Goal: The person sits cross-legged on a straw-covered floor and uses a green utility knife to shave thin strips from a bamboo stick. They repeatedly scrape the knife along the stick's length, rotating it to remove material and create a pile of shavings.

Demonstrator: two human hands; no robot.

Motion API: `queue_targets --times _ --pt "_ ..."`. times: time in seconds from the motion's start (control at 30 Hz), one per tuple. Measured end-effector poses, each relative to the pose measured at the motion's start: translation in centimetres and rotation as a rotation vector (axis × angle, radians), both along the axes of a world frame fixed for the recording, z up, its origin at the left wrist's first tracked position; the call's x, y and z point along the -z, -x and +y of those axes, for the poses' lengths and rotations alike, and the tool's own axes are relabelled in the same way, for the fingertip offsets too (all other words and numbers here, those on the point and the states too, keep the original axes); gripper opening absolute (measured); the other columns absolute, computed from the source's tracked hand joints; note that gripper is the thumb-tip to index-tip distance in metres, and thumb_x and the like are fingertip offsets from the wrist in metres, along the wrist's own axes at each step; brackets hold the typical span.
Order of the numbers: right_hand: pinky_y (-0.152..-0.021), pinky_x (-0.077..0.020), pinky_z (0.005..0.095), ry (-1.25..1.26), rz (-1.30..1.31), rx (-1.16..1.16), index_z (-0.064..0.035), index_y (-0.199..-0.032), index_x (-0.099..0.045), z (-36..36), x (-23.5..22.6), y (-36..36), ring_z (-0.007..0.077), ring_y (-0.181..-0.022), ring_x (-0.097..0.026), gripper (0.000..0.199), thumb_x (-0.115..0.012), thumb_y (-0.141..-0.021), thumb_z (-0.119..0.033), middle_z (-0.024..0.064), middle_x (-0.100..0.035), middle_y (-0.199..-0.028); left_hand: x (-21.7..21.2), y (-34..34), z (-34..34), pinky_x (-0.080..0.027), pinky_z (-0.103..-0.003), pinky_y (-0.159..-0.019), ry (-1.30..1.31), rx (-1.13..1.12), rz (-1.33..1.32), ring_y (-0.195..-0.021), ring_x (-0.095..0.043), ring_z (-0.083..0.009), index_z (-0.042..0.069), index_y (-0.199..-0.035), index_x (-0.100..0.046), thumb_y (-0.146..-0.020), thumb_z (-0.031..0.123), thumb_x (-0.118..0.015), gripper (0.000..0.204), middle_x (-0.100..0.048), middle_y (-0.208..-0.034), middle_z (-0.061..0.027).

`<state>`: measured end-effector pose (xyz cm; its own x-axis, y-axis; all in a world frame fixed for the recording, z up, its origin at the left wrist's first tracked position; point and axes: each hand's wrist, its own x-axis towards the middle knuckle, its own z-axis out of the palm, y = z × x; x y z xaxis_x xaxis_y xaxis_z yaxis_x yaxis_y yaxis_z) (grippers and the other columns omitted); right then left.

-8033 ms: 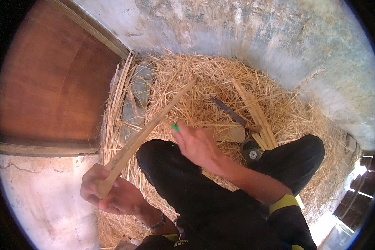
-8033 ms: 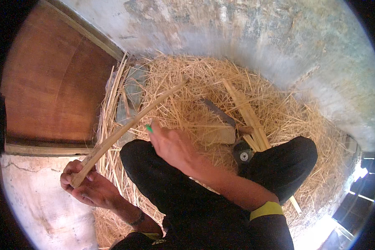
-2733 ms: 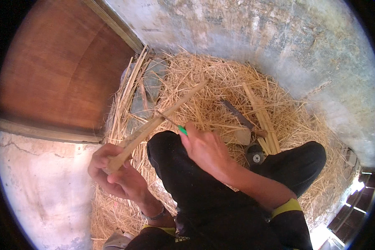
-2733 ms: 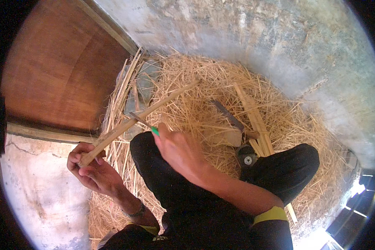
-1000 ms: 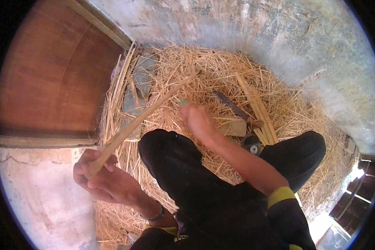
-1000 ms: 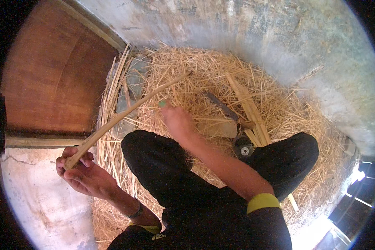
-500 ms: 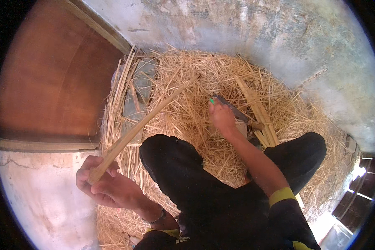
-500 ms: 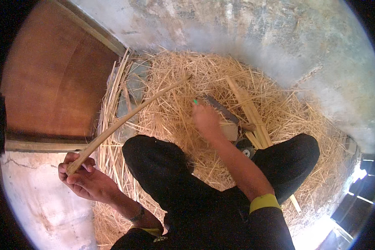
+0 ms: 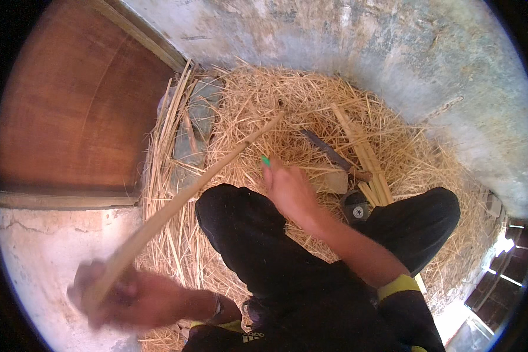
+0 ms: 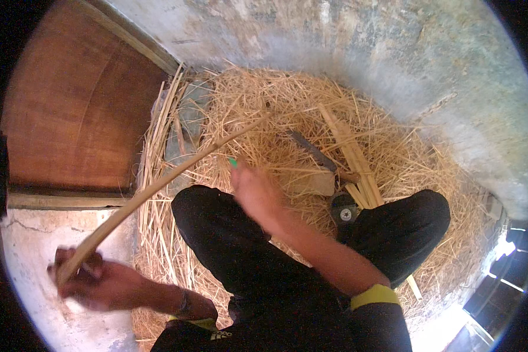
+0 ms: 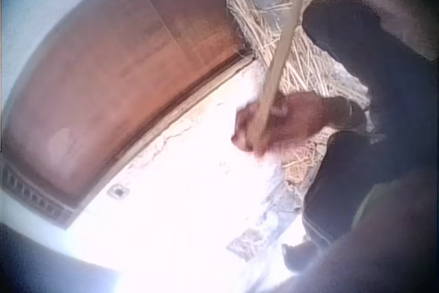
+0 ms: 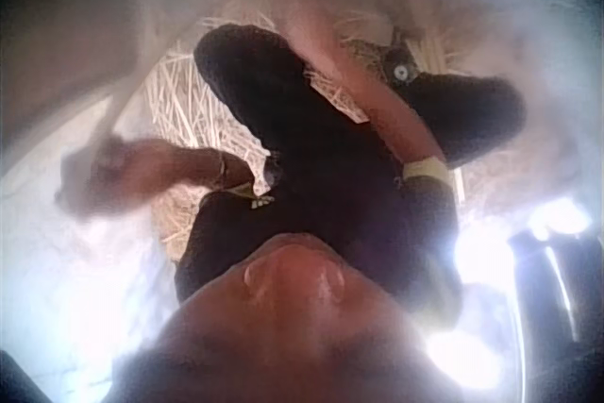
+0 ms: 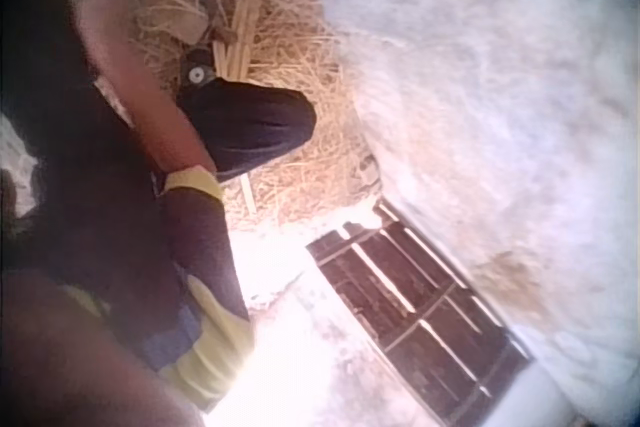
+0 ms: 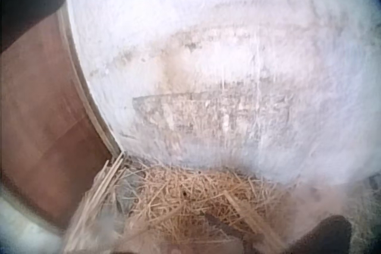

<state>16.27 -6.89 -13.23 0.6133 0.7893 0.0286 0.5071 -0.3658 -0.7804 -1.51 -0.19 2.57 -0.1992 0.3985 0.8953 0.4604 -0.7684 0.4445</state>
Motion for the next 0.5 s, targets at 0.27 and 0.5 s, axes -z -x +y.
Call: queue_targets --times 0.27,0.5 --pt "-0.051 -0.0464 0.0483 0.022 -0.083 0.013 0.0041 -0.094 -0.053 1.8 1.6 -0.3 0.0403 -0.055 -0.058 0.025 -0.048 -0.089 -0.019 0.0235 -0.055 -0.057 -1.2 -0.7 -0.2 -0.057 -0.031 -0.067 -0.002 -0.286 0.36 -0.085 -0.059 -0.0175 0.004 -0.097 -0.043 -0.091 0.029 -0.047 0.027 -0.054 -0.086 -0.0065" --pt "-0.054 -0.0468 0.0483 0.07 0.035 -0.041 0.0041 -0.094 -0.053 1.6 -0.1 -0.5 0.0394 -0.057 -0.058 0.023 -0.044 -0.091 -0.017 0.0236 -0.056 -0.06 -0.9 -1.8 -0.6 -0.042 -0.016 -0.046 0.05 0.258 -0.003 -0.065 -0.047 -0.0107 0.001 -0.089 -0.045 -0.096 0.038 -0.03 0.041 -0.045 -0.076 -0.0073"
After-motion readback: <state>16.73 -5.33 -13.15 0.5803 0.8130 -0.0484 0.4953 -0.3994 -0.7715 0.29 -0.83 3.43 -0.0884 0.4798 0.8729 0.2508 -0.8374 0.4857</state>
